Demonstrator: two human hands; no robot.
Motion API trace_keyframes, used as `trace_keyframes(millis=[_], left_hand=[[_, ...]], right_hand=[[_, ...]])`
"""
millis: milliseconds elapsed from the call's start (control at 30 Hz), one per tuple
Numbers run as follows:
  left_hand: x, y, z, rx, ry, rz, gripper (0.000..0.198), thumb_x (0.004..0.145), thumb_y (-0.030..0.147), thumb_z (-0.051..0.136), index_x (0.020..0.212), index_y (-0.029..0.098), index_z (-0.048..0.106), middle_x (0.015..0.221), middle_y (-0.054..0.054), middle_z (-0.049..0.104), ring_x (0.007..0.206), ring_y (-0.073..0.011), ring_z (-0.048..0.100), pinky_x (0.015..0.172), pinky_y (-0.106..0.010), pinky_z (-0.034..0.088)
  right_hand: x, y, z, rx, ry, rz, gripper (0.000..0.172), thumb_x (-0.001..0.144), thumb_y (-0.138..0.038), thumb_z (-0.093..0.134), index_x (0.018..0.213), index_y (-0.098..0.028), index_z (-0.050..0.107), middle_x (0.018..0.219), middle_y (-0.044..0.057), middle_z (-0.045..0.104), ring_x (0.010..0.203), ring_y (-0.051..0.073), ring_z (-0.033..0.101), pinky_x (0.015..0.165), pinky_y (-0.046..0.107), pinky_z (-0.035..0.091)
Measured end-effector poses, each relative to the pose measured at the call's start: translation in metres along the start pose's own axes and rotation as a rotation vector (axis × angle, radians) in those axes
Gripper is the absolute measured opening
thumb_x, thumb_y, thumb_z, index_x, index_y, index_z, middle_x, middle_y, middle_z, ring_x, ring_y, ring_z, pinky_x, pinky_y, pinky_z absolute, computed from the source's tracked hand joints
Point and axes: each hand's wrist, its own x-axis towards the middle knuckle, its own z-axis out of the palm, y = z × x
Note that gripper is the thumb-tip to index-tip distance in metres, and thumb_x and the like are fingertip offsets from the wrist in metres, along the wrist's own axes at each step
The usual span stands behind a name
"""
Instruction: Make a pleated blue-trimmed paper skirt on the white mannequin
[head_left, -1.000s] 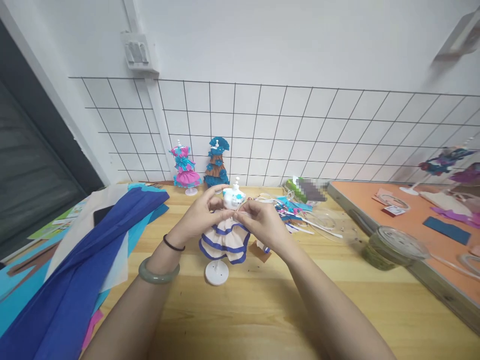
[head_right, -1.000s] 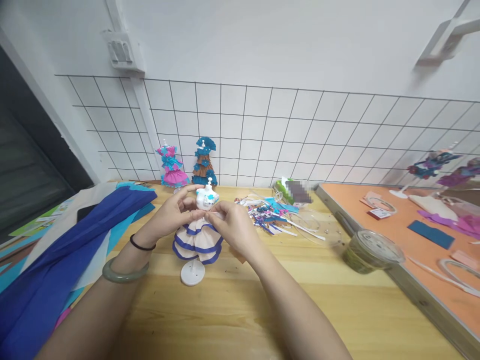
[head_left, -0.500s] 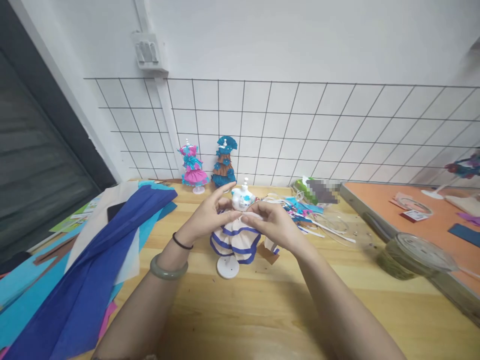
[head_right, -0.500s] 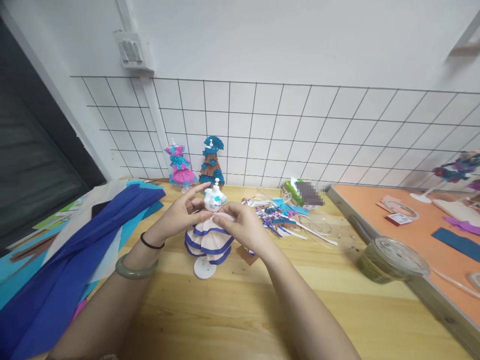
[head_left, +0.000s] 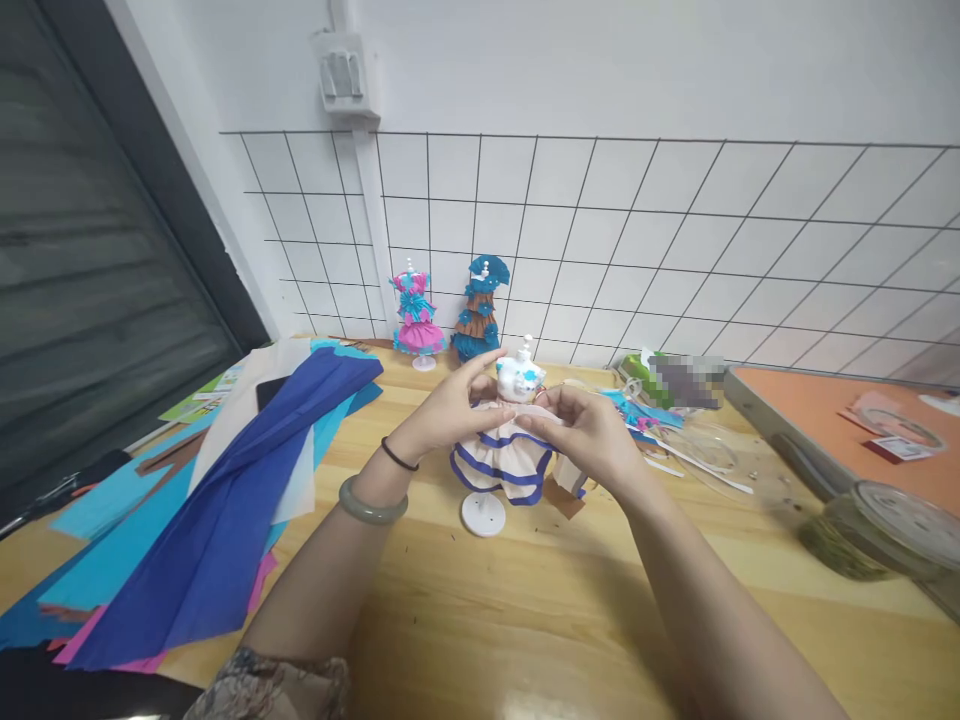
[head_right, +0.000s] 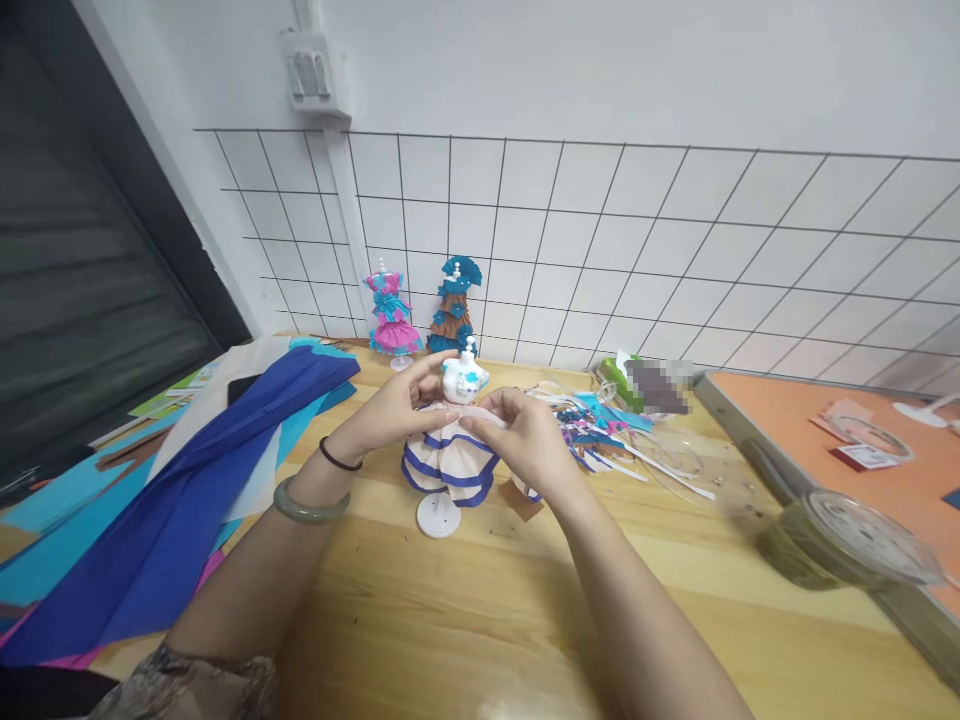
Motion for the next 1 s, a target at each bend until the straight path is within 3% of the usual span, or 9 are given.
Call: trace_keyframes(millis=[233,400,567,667,1000], left_hand=[[-0.001,0.000,-0.007,0.012,-0.072,0.003,0.073,0.074,0.022,0.068,0.138,0.018,0.033,0.108,-0.011,0.063,0.103,-0.0226,0.060,0.090,-0.037,0.046],[-0.002,-0.001,-0.010,0.000,-0.110,0.010,0.072,0.075,0.024,0.068,0.138,0.019,0.033,0.109,-0.011,0.063,0.105,-0.0224,0.059,0.089,-0.035,0.046],[-0.002,-0.003,-0.013,-0.003,-0.103,0.002,0.072,0.075,0.025,0.069,0.138,0.020,0.034,0.107,-0.011,0.063,0.102,-0.0227,0.060,0.087,-0.036,0.047],[-0.002,-0.003,-0.012,-0.008,-0.104,0.002,0.073,0.075,0.026,0.069,0.138,0.019,0.033,0.103,-0.011,0.063,0.098,-0.0224,0.061,0.087,-0.037,0.047],[-0.004,0.001,-0.009,-0.008,-0.105,-0.001,0.072,0.075,0.025,0.069,0.137,0.019,0.033,0.108,-0.012,0.061,0.102,-0.0228,0.060,0.089,-0.038,0.047]], right_hand=[[-0.002,-0.001,-0.010,0.224,-0.211,0.039,0.032,0.077,-0.048,0.064,0.078,-0.016,0.059,0.068,0.001,0.059,0.059,0.012,0.052,0.053,0.023,0.040],[-0.004,-0.002,-0.008,0.262,-0.333,0.024,0.032,0.074,-0.047,0.068,0.076,-0.017,0.058,0.064,-0.002,0.056,0.054,0.010,0.048,0.050,0.022,0.038],[-0.003,0.001,-0.004,0.183,-0.272,0.010,0.034,0.075,-0.049,0.066,0.084,-0.016,0.059,0.071,0.001,0.060,0.060,0.012,0.053,0.052,0.023,0.042],[-0.004,0.001,-0.004,0.108,-0.272,-0.032,0.032,0.081,-0.048,0.059,0.078,-0.016,0.062,0.068,0.001,0.061,0.059,0.013,0.053,0.052,0.023,0.041],[-0.008,-0.008,-0.002,-0.151,-0.280,-0.293,0.037,0.091,-0.042,0.045,0.075,-0.016,0.065,0.059,0.000,0.053,0.054,0.011,0.044,0.050,0.023,0.034]])
